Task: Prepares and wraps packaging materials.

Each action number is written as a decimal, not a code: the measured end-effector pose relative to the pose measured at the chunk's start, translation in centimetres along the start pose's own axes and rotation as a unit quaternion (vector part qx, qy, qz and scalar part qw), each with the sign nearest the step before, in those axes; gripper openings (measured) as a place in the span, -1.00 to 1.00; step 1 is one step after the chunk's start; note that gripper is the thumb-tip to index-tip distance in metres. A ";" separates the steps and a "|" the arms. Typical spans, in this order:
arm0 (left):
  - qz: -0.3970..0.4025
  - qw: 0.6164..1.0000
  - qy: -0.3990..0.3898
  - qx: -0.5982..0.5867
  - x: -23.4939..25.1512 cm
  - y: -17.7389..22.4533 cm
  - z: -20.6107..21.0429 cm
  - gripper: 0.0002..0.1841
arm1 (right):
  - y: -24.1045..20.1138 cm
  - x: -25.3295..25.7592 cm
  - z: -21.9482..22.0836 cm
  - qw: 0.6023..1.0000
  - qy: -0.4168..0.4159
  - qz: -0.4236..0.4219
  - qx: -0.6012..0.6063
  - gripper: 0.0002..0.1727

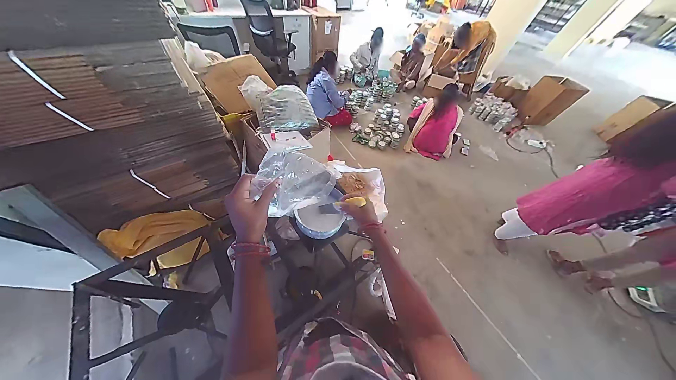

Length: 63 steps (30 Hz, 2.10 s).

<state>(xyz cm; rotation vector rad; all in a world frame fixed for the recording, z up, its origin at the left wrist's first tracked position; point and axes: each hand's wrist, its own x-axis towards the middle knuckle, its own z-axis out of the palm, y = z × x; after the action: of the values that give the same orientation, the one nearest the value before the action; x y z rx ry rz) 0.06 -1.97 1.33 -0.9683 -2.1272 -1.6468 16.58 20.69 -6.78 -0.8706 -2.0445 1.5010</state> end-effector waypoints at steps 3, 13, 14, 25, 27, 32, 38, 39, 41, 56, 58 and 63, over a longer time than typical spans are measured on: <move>0.007 1.000 0.000 -0.003 0.4 0.3 0.1 -0.64 | -1.5 -0.3 -0.7 0.997 -0.062 0.036 0.016 -0.82; 0.001 1.000 -0.009 0.009 0.4 0.9 0.2 -0.63 | 0.3 -0.1 0.7 1.000 0.006 -0.022 0.005 -0.77; 0.002 1.000 -0.011 0.011 0.5 0.9 0.2 -0.64 | -0.2 -0.6 0.3 1.000 -0.013 -0.011 0.010 -0.78; 0.034 0.996 -0.070 0.045 1.2 1.5 0.7 -0.67 | 0.1 -1.2 0.9 0.995 0.015 0.057 0.083 -0.76; 0.037 0.995 -0.081 0.056 1.6 1.6 1.0 -0.65 | -0.6 -2.1 0.2 0.992 0.007 0.077 0.099 -0.80; 0.034 0.991 -0.106 0.071 2.5 0.9 2.2 -0.64 | 1.2 -1.3 -0.5 0.981 0.119 0.079 0.129 -0.78; 0.053 0.982 -0.155 0.096 3.9 0.7 3.1 -0.67 | 0.4 -2.2 0.0 0.995 0.015 0.034 0.095 -0.81; 0.060 0.980 -0.160 0.098 4.1 0.8 3.1 -0.67 | 0.3 -2.3 -0.6 0.996 0.023 0.035 0.079 -0.81; 0.070 0.978 -0.168 0.102 4.4 1.0 3.2 -0.68 | 0.7 -1.8 -1.5 0.995 0.067 0.039 0.062 -0.81; 0.104 0.944 -0.276 0.147 6.9 2.6 5.8 -0.65 | 2.9 -1.2 -1.3 0.989 0.113 0.029 0.086 -0.81; 0.114 0.935 -0.297 0.154 6.9 2.9 6.1 -0.65 | 2.6 -1.5 -1.5 0.991 0.100 0.033 0.077 -0.81; 0.111 0.932 -0.310 0.149 7.4 2.6 6.6 -0.67 | 2.6 -2.0 -2.3 0.998 0.049 -0.023 0.040 -0.80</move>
<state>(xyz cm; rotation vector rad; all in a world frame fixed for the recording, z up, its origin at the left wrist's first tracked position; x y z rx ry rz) -2.49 6.97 5.62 -1.7112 -2.4184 -0.9411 20.12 21.37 -8.53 -0.8429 -1.9087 1.4746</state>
